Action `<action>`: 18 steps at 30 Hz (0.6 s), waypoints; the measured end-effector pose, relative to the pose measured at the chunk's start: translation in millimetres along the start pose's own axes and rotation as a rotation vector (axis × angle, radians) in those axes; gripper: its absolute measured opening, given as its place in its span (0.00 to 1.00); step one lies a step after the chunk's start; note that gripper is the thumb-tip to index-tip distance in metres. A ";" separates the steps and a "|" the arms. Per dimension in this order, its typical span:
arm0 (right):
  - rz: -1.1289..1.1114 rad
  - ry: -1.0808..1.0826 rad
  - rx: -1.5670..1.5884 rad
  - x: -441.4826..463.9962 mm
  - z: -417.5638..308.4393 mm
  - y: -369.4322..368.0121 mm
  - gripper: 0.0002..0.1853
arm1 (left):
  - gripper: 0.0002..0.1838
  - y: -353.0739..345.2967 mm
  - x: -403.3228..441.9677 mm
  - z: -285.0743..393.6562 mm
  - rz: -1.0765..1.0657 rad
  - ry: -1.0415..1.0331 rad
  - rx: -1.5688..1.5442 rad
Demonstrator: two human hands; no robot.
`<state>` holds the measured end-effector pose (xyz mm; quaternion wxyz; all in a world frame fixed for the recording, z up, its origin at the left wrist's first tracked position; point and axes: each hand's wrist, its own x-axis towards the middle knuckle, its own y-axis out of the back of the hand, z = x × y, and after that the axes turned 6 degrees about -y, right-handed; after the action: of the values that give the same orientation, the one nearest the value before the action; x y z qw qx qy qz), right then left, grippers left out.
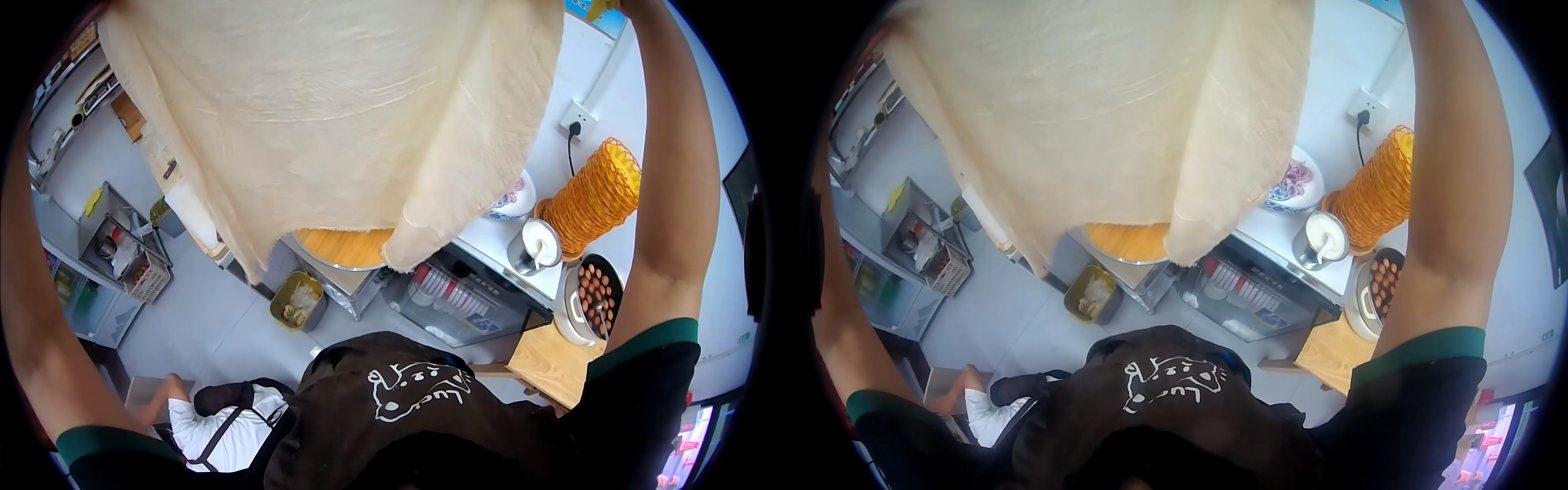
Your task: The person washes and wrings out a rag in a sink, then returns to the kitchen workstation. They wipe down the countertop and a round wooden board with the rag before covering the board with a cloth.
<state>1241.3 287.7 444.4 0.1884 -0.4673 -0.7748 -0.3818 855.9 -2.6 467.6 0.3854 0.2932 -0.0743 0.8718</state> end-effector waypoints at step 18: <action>0.317 -0.597 0.086 123.9 205.7 -117.1 0.15 | 0.30 -81.9 200.6 -317.0 -0.284 0.228 -0.373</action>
<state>1092.0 485.8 345.0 0.0299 -0.6649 -0.7287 -0.1612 664.1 292.8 314.7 0.5573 0.1245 -0.1481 0.8074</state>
